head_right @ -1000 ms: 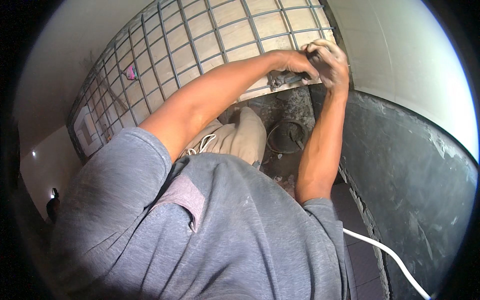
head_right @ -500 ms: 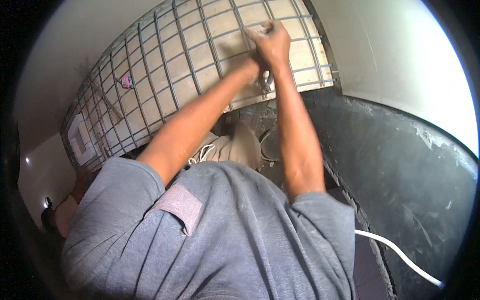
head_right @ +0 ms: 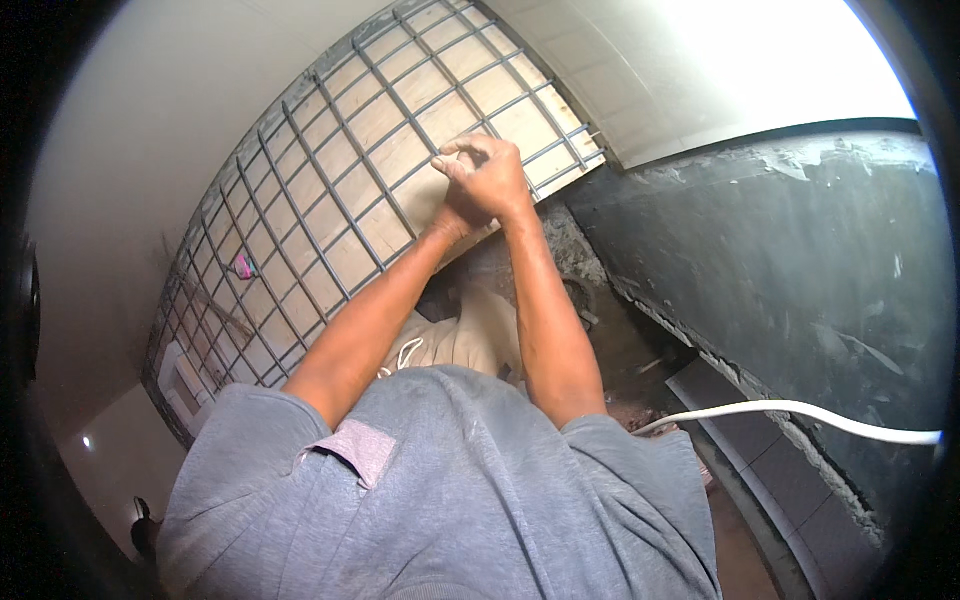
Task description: The person secures a metal wire mesh to a wall using wire ties and pliers. They repeatedly wrap the ties around the mesh and wall anchors, then twist them tight with the pliers to fasten the mesh in place.
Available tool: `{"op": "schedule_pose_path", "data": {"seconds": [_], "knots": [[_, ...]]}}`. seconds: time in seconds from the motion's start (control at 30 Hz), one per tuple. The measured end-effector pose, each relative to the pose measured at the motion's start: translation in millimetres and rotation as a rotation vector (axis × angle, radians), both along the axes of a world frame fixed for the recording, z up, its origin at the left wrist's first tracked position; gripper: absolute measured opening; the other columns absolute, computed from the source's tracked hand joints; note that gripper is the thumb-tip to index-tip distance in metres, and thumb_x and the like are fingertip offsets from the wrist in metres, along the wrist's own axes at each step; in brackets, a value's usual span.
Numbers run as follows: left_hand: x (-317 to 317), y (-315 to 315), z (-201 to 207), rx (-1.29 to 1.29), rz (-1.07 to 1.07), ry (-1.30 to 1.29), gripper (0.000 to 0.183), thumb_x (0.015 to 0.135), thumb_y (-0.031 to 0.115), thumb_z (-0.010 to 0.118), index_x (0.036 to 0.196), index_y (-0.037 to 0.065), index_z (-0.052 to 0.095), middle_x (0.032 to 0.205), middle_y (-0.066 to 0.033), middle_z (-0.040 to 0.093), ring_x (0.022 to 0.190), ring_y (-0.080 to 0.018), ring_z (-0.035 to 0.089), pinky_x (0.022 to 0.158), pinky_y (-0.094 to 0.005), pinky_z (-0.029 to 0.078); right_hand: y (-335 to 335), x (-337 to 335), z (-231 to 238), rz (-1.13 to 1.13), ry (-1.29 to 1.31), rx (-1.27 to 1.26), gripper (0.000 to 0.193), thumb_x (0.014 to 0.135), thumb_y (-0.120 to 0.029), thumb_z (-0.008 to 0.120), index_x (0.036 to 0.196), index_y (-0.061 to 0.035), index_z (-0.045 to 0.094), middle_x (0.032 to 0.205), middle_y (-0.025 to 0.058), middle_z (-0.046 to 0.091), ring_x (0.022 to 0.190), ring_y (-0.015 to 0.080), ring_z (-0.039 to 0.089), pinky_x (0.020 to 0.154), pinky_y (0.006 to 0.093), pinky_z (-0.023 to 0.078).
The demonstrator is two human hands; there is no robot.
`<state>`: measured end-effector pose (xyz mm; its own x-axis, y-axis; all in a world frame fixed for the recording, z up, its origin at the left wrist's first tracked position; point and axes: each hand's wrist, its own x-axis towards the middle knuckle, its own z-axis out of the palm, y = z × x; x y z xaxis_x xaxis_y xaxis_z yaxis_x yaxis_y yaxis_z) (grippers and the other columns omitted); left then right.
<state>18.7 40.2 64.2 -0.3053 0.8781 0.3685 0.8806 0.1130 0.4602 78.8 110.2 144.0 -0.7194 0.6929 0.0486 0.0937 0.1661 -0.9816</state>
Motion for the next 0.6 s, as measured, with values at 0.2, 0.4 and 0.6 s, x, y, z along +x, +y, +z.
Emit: {"op": "schedule_pose_path", "data": {"seconds": [0.2, 0.4, 0.6], "knots": [[18.0, -25.9, 17.2, 0.039, 0.048, -0.825, 0.048, 0.084, 0.018, 0.07, 0.124, 0.002, 0.049, 0.111, -0.0123, 0.059, 0.102, -0.0202, 0.058, 0.088, -0.0361, 0.048, -33.3, 14.0, 5.1, -0.23, -0.05, -0.048, 0.031, 0.074, -0.028, 0.081, 0.068, -0.0018, 0.067, 0.059, 0.0035, 0.061, 0.057, 0.0111, 0.056, 0.054, 0.0277, 0.046], [-2.1, -12.5, -3.8, -0.278, -0.23, -1.28, 0.03, 0.086, 0.025, 0.065, 0.108, 0.005, 0.06, 0.1, -0.0122, 0.063, 0.094, -0.0209, 0.063, 0.08, -0.0345, 0.053, 28.6, 21.0, 6.2, 0.451, -0.063, -0.405, 0.032, 0.076, -0.018, 0.082, 0.055, -0.0047, 0.061, 0.052, 0.0009, 0.056, 0.047, 0.0069, 0.05, 0.045, 0.0244, 0.039], [29.7, -4.4, -27.1, 0.039, 0.149, -0.591, 0.035, 0.082, 0.029, 0.069, 0.107, 0.007, 0.061, 0.101, -0.0121, 0.065, 0.095, -0.024, 0.064, 0.079, -0.0358, 0.053, -32.7, -9.6, -2.9, -0.598, 0.135, 0.362, 0.042, 0.075, -0.028, 0.082, 0.098, -0.0017, 0.061, 0.08, 0.0067, 0.061, 0.07, 0.0152, 0.058, 0.064, 0.029, 0.048]]}}
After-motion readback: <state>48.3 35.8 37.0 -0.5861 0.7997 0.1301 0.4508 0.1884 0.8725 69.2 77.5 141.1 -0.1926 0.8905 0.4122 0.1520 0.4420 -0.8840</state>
